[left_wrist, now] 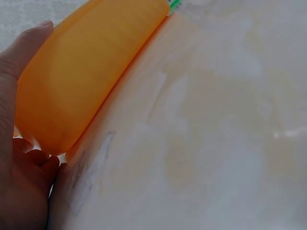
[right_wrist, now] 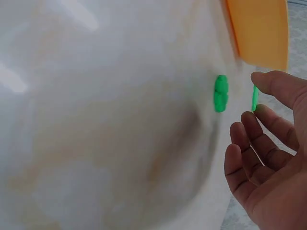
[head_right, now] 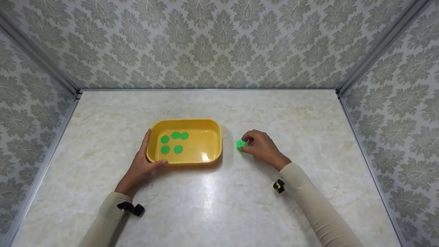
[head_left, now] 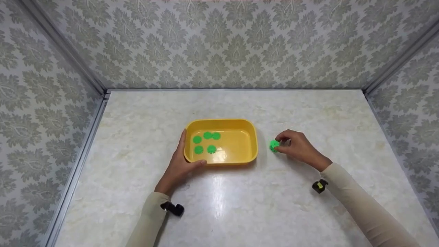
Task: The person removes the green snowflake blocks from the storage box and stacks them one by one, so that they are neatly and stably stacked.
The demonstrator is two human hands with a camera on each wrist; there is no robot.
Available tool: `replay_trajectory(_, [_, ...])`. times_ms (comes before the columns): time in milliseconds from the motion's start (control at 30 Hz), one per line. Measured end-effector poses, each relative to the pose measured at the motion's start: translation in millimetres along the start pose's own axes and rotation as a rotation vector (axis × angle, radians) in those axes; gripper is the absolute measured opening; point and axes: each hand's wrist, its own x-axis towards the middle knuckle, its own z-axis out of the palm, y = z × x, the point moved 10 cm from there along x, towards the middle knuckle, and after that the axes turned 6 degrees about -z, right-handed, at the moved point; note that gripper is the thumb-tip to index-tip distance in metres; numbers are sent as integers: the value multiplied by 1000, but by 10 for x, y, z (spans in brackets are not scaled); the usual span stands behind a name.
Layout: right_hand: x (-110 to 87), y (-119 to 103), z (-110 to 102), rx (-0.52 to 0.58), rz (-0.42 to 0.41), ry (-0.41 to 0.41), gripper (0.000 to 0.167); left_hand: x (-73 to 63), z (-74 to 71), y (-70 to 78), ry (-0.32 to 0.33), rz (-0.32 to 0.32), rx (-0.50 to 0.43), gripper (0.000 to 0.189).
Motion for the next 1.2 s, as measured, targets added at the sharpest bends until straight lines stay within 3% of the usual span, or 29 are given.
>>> replay_trajectory(333, [-58,146,68,5,36,3,28,-8,-7,6,1,6,-2,135])
replay_trajectory(1200, [-70,170,132,-24,6,15,26,-8,-2,-7,1,8,-15,135])
